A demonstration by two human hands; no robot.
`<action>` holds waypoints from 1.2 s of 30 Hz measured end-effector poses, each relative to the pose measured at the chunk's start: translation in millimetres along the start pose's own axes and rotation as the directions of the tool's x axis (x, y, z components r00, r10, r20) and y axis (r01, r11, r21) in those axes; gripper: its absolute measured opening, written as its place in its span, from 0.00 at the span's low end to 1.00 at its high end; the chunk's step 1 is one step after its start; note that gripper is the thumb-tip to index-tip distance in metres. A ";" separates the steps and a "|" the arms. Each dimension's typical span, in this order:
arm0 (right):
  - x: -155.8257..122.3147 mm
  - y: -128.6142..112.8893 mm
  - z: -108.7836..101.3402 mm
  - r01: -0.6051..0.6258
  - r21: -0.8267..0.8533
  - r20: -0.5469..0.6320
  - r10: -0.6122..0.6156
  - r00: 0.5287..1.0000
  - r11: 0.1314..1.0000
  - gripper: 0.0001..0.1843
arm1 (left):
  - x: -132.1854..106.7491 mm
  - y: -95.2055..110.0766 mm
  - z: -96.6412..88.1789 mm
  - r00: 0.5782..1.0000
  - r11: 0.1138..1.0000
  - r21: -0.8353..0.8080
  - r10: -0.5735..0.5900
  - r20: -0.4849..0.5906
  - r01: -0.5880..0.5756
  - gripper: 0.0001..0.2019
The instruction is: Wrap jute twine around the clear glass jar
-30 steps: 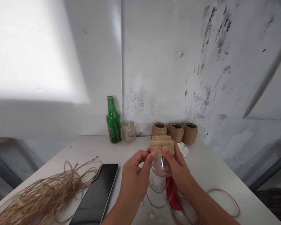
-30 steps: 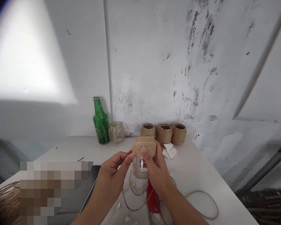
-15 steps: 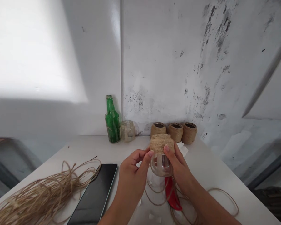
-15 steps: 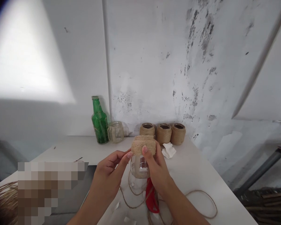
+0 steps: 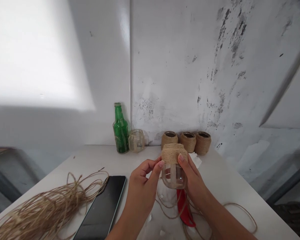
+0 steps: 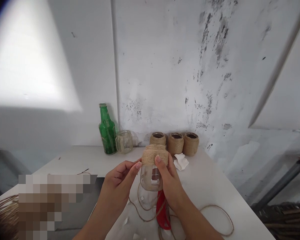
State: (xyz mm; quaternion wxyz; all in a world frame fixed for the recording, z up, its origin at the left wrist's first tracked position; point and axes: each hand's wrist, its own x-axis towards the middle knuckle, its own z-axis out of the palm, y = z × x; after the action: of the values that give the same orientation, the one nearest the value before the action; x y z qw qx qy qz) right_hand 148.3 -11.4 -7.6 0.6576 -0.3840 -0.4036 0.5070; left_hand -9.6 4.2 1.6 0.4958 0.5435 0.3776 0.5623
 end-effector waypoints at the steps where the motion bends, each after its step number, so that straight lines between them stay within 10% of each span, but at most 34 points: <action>1: 0.1 0.2 0.2 0.006 0.002 0.000 -0.006 1.000 1.000 0.25 | 0.3 -1.2 0.3 1.000 1.000 -0.019 0.002 0.003 -0.002 0.17; 9: -5.1 -1.7 4.2 -0.025 0.011 0.016 0.025 1.000 1.000 0.26 | -1.3 -5.0 4.8 0.999 0.986 -0.163 0.021 -0.033 -0.027 0.17; 36: -8.4 -9.7 11.3 0.015 -0.172 -0.018 -0.018 1.000 0.985 0.31 | -9.8 3.9 5.9 0.995 0.996 0.070 0.067 -0.075 -0.062 0.18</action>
State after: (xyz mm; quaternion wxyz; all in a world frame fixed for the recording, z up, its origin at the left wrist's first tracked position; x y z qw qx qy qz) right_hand 140.0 -20.3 4.4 0.6303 -0.4407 -0.4425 0.4611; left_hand -5.2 -6.8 3.9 0.4438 0.5498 0.3975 0.5854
